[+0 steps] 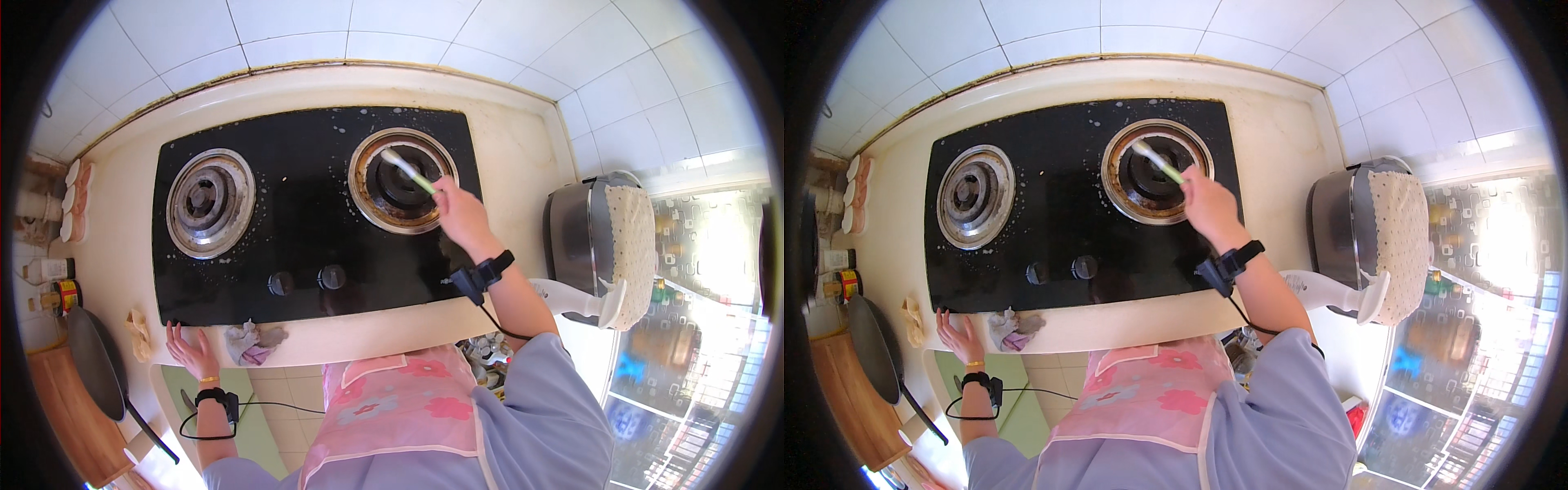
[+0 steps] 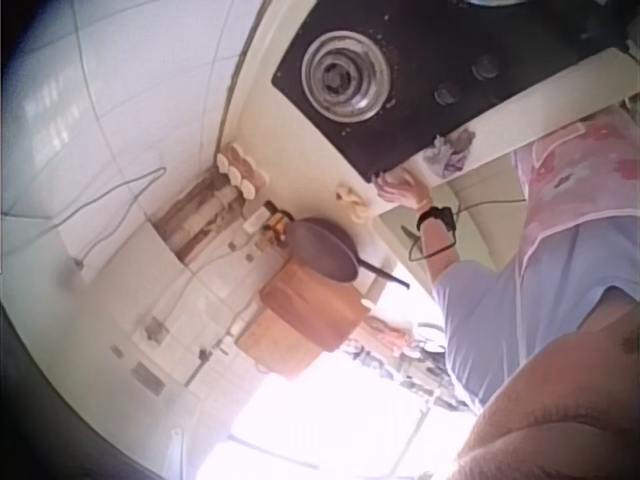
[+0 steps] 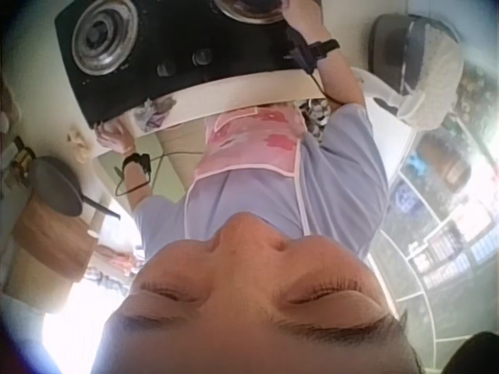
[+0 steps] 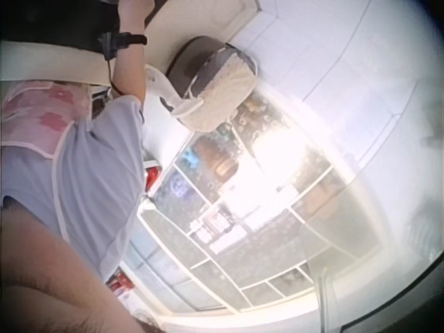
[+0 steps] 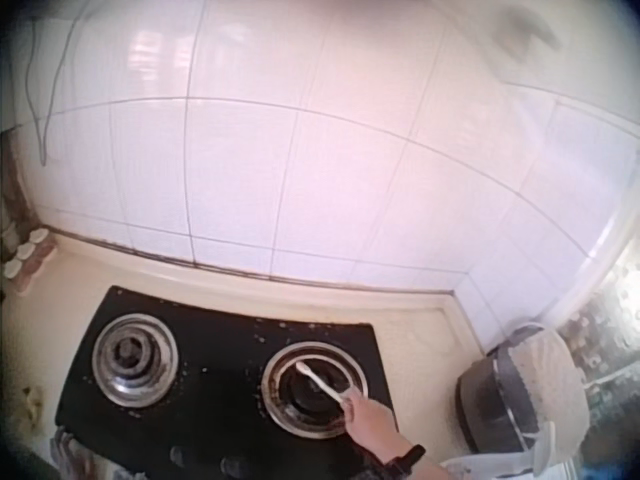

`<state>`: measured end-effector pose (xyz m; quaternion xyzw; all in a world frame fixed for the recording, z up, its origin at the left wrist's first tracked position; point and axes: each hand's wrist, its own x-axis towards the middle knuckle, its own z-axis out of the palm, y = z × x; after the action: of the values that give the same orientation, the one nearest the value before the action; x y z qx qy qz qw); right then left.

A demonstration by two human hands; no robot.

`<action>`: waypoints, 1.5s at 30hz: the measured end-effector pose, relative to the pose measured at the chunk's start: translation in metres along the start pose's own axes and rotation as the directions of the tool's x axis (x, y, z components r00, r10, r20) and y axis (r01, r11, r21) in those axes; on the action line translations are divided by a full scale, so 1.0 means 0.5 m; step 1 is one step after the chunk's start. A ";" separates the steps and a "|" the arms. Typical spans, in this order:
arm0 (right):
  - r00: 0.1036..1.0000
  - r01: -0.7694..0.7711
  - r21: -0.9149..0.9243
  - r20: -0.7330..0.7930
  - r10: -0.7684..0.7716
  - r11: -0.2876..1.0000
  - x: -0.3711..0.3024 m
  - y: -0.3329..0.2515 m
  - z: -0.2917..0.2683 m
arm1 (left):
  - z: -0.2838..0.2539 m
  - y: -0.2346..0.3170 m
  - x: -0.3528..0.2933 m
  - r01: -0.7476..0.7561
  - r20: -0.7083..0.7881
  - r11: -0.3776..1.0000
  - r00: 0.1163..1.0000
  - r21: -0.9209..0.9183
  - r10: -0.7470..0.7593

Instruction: The person cleans a gas stove burner by spraying it with liquid from a bottle, scrubbing the burner area with a toothbrush, and removing the burner cap by hand.

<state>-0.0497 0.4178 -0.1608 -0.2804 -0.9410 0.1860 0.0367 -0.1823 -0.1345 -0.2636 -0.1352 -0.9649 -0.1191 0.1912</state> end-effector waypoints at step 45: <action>0.806 0.552 -0.192 0.373 -0.460 0.811 0.260 -0.050 -0.070 | -0.012 0.008 0.001 0.042 0.056 0.999 0.998 -0.003 -0.042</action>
<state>-0.1654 0.4804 -0.1234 0.0142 -0.9920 0.0702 -0.1038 -0.1793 -0.1322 -0.2574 -0.1184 -0.9723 -0.1212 0.1612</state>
